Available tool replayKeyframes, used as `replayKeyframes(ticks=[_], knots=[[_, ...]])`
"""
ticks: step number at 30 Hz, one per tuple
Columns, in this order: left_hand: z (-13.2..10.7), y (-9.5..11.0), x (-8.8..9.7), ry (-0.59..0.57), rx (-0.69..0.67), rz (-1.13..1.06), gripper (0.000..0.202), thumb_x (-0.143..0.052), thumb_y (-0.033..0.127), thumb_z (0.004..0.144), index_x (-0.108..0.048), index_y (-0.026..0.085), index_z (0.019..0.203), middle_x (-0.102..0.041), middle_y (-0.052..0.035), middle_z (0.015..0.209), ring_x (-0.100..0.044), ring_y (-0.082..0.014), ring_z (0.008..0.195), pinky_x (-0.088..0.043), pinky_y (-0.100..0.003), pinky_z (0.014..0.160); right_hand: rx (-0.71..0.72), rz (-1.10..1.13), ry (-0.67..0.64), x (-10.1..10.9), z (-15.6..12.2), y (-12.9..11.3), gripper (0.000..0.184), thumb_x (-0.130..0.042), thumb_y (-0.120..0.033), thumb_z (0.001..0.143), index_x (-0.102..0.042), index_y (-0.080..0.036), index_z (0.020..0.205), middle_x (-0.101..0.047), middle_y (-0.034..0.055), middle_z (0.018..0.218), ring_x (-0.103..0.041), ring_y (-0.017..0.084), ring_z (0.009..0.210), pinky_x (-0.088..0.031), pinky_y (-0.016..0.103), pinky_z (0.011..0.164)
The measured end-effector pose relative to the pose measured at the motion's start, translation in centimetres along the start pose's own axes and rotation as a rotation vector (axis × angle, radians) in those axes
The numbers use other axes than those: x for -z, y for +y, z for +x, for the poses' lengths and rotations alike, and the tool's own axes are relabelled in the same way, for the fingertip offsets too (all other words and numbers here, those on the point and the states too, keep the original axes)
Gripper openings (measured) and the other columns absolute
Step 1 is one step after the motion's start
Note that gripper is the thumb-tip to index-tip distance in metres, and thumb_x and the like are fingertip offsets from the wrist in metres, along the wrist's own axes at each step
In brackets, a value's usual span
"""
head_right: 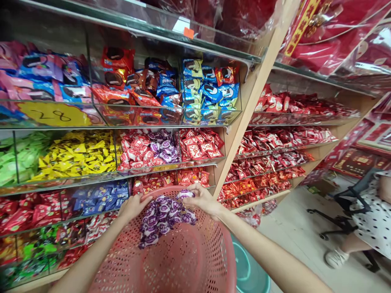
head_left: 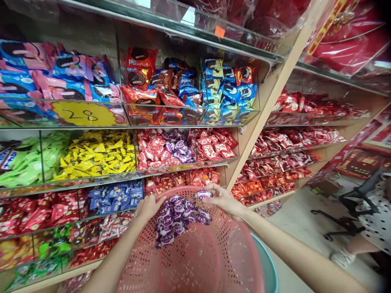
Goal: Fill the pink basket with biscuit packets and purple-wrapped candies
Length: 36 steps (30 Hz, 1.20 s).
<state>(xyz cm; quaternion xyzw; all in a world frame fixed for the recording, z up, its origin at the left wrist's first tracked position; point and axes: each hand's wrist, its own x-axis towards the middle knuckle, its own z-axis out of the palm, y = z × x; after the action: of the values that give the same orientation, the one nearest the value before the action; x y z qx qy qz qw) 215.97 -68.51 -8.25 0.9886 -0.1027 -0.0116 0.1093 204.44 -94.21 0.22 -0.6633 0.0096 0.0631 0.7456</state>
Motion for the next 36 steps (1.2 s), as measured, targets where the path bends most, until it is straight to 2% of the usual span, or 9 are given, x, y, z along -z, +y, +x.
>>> replayKeyframes(ticks=[4, 8, 10, 12, 15, 19, 23, 31, 36], knots=[[0.0, -0.1, -0.1, -0.007, 0.0, -0.002, 0.065, -0.021, 0.067, 0.077, -0.059, 0.019, 0.098, -0.066, -0.0158, 0.092, -0.062, -0.0319, 0.088, -0.046, -0.037, 0.072, -0.038, -0.136, 0.023, 1.0, 0.6, 2.9, 0.046, -0.075, -0.036, 0.053, -0.052, -0.018, 0.089, -0.061, -0.0006, 0.083, -0.058, 0.012, 0.073, -0.047, 0.028, 0.072], [-0.1, -0.1, 0.0, -0.001, -0.001, 0.001, 0.064, -0.021, 0.066, 0.077, -0.06, 0.019, 0.096, -0.067, -0.015, 0.091, -0.062, -0.0306, 0.087, -0.046, -0.037, 0.072, -0.02, -0.344, -0.025, 1.5, 1.4, 4.6, 0.036, -0.07, -0.04, 0.058, -0.054, -0.015, 0.08, -0.06, -0.0015, 0.076, -0.055, 0.012, 0.07, -0.044, 0.026, 0.067], [-0.1, 0.0, 0.2, -0.006, 0.0, -0.002, 0.063, -0.022, 0.066, 0.077, -0.061, 0.019, 0.095, -0.067, -0.0152, 0.091, -0.062, -0.0301, 0.087, -0.045, -0.036, 0.072, 0.012, -0.558, -0.017, 1.8, 1.8, 5.4, 0.028, -0.066, -0.036, 0.061, -0.052, -0.016, 0.073, -0.056, -0.0041, 0.068, -0.051, 0.01, 0.063, -0.041, 0.023, 0.06], [-0.2, 0.1, 0.4, -0.014, 0.006, -0.007, 0.063, -0.023, 0.065, 0.077, -0.061, 0.018, 0.094, -0.067, -0.0157, 0.092, -0.062, -0.0301, 0.087, -0.045, -0.035, 0.072, 0.045, -0.89, 0.024, 2.1, 2.3, 6.0, 0.021, -0.063, -0.032, 0.064, -0.049, -0.016, 0.068, -0.051, -0.0052, 0.063, -0.046, 0.009, 0.059, -0.037, 0.021, 0.055], [-0.3, 0.2, 0.5, -0.021, 0.012, -0.011, 0.061, -0.024, 0.064, 0.078, -0.061, 0.018, 0.094, -0.066, -0.0159, 0.093, -0.062, -0.0304, 0.088, -0.045, -0.036, 0.072, 0.045, -1.263, 0.054, 2.0, 2.8, 6.5, 0.014, -0.061, -0.025, 0.066, -0.051, -0.016, 0.069, -0.053, -0.0019, 0.066, -0.046, 0.011, 0.062, -0.034, 0.022, 0.055], [-0.5, 0.3, 0.6, -0.012, 0.008, -0.005, 0.061, -0.024, 0.064, 0.079, -0.061, 0.018, 0.096, -0.067, -0.0155, 0.092, -0.062, -0.0302, 0.087, -0.045, -0.035, 0.072, 0.062, -1.396, 0.041, 1.0, 3.2, 6.3, 0.014, -0.057, -0.02, 0.069, -0.054, -0.015, 0.082, -0.058, 0.0056, 0.084, -0.052, 0.017, 0.077, -0.037, 0.025, 0.064], [-0.7, 0.4, 0.6, -0.008, 0.012, -0.003, 0.062, -0.025, 0.064, 0.079, -0.061, 0.018, 0.098, -0.067, -0.0162, 0.091, -0.062, -0.0298, 0.087, -0.045, -0.035, 0.071, 0.053, -1.59, 0.005, -0.1, 3.2, 6.1, 0.021, -0.053, -0.027, 0.076, -0.055, -0.014, 0.094, -0.059, 0.0094, 0.096, -0.056, 0.02, 0.089, -0.041, 0.027, 0.07], [-0.7, 0.2, 0.5, 0.014, 0.008, -0.049, 0.069, -0.024, 0.07, 0.075, -0.059, 0.017, 0.103, -0.066, -0.0152, 0.093, -0.062, -0.0283, 0.088, -0.044, -0.031, 0.068, 0.071, -1.833, -0.058, -1.6, 3.4, 7.0, 0.021, -0.046, -0.019, 0.081, -0.061, -0.015, 0.095, -0.058, 0.0173, 0.105, -0.06, 0.026, 0.084, -0.046, 0.035, 0.065], [-0.8, 0.1, 0.4, 0.016, 0.002, -0.052, 0.061, -0.026, 0.065, 0.078, -0.06, 0.018, 0.098, -0.067, -0.0144, 0.092, -0.062, -0.029, 0.087, -0.044, -0.033, 0.07, 0.14, -1.887, -0.028, -2.2, 3.1, 5.2, 0.026, -0.045, -0.028, 0.083, -0.059, -0.013, 0.098, -0.06, 0.0173, 0.095, -0.061, 0.029, 0.082, -0.045, 0.034, 0.061]])
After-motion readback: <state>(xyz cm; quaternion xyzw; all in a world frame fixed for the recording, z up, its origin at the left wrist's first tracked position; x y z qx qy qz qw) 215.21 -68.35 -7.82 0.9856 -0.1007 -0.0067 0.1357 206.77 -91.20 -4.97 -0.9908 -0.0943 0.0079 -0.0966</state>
